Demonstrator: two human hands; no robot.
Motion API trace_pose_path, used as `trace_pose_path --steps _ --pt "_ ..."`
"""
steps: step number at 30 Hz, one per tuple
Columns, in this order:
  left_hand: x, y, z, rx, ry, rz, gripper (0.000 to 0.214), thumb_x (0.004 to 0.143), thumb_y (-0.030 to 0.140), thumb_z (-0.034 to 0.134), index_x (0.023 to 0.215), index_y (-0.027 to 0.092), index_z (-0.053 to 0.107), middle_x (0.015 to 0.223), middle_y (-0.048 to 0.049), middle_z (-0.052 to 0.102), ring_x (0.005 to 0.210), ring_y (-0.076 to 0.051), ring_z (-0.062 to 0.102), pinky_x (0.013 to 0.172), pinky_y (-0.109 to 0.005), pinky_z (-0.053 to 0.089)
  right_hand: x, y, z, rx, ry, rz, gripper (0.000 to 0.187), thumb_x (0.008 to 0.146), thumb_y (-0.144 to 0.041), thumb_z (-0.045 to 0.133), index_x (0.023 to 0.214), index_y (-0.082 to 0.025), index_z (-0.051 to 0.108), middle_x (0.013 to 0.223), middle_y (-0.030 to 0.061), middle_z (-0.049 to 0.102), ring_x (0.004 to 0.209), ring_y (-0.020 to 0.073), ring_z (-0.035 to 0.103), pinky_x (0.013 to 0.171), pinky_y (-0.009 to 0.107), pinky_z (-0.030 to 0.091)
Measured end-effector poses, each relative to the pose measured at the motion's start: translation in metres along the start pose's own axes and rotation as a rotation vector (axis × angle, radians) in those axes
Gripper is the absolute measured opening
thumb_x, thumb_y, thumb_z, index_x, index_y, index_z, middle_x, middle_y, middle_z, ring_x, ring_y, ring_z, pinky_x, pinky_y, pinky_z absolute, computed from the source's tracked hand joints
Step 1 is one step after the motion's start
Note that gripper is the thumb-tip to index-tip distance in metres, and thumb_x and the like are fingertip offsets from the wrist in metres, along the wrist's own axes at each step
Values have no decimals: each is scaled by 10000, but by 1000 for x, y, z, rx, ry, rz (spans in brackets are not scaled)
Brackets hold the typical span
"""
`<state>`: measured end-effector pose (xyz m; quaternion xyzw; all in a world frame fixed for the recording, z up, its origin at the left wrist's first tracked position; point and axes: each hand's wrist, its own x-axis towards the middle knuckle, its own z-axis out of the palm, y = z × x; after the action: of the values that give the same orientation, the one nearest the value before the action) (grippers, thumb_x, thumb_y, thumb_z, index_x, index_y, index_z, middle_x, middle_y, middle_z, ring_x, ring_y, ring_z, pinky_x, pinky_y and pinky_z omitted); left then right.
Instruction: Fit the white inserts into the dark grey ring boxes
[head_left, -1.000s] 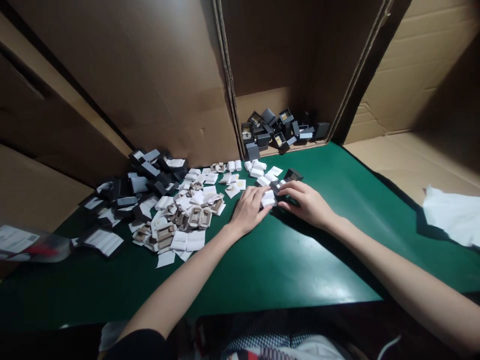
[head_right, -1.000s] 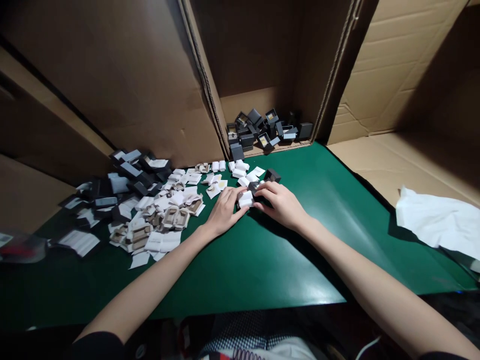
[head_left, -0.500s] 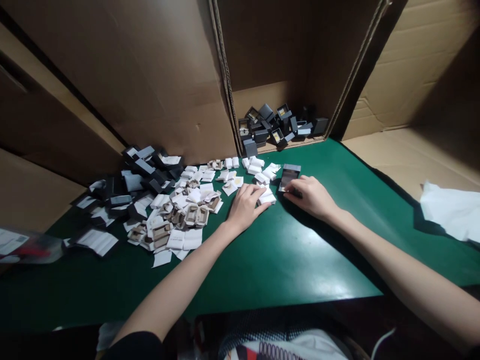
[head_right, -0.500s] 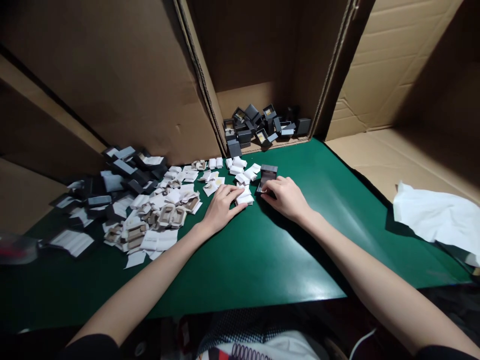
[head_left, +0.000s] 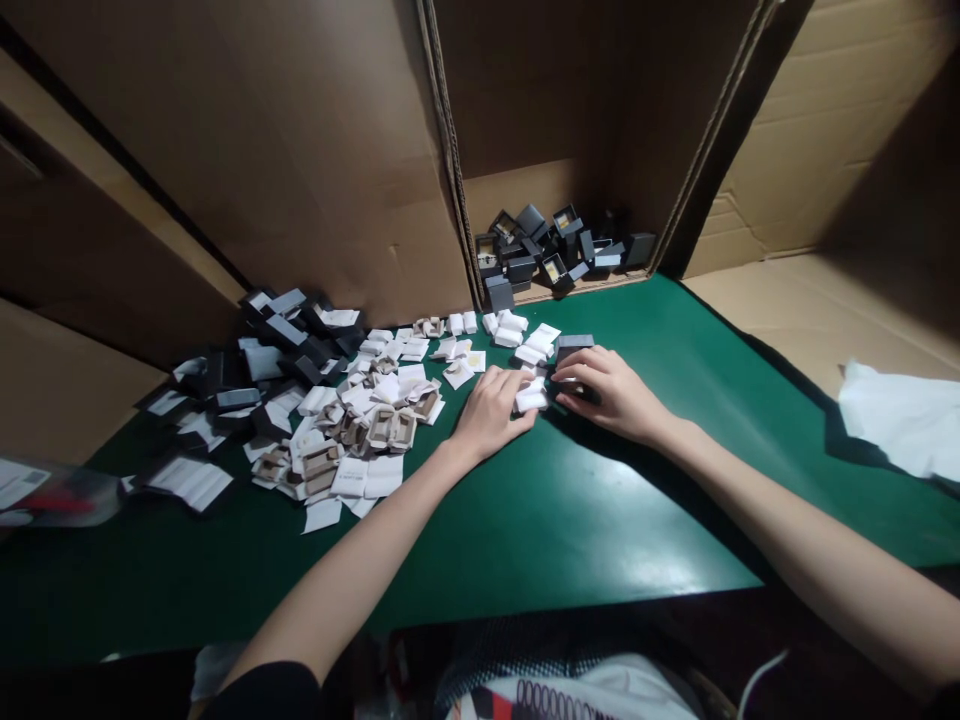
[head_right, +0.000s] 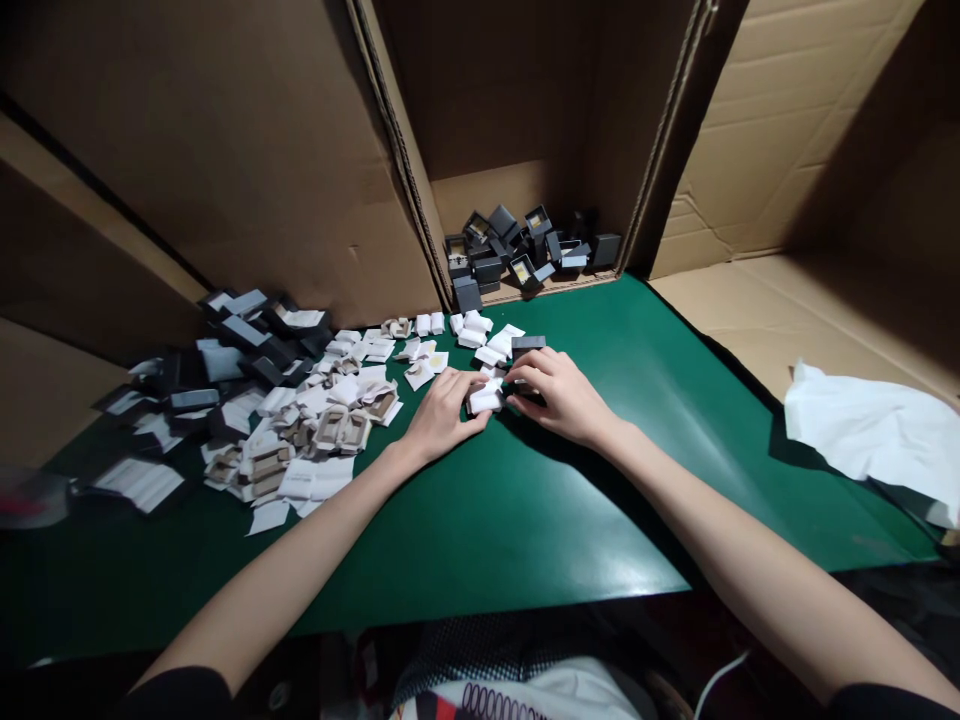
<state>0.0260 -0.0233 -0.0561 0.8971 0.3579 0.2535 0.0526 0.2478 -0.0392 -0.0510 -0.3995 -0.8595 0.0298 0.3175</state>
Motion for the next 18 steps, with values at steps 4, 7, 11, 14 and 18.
trace_pose_path --steps 4,7,11,14,18 --pt "-1 1 1 18 28 66 425 766 248 628 1154 164 477 1021 -91 566 948 -243 531 816 -359 467 -1 -5 4 148 -46 -100 315 865 -334 574 1150 -201 550 1131 113 614 1054 234 557 870 398 473" --pt "-3 1 1 -20 62 107 408 786 253 615 1153 176 454 1031 -90 558 958 -239 537 820 -363 466 -2 -7 6 234 -80 -100 320 864 -311 575 1165 -207 542 1137 111 609 1038 220 584 863 385 508" --pt "-3 1 0 -116 104 148 408 828 257 605 1188 204 420 1102 -85 568 1029 -233 536 855 -373 465 -2 -9 5 253 1 -89 275 862 -291 569 1125 -209 559 1101 103 616 1000 204 612 840 358 530" --pt "-2 4 -2 -163 136 162 425 848 265 605 1222 217 410 1168 -87 562 1103 -238 515 908 -398 457 -1 -10 2 219 60 -93 248 846 -282 579 1082 -204 570 1055 96 633 972 198 619 825 352 537" --pt "0 7 -3 -301 156 23 440 852 309 612 1246 211 444 1242 -104 514 1125 -230 519 896 -356 481 0 -9 -3 169 130 -68 227 834 -279 589 1044 -194 578 1045 103 650 977 199 623 828 346 536"
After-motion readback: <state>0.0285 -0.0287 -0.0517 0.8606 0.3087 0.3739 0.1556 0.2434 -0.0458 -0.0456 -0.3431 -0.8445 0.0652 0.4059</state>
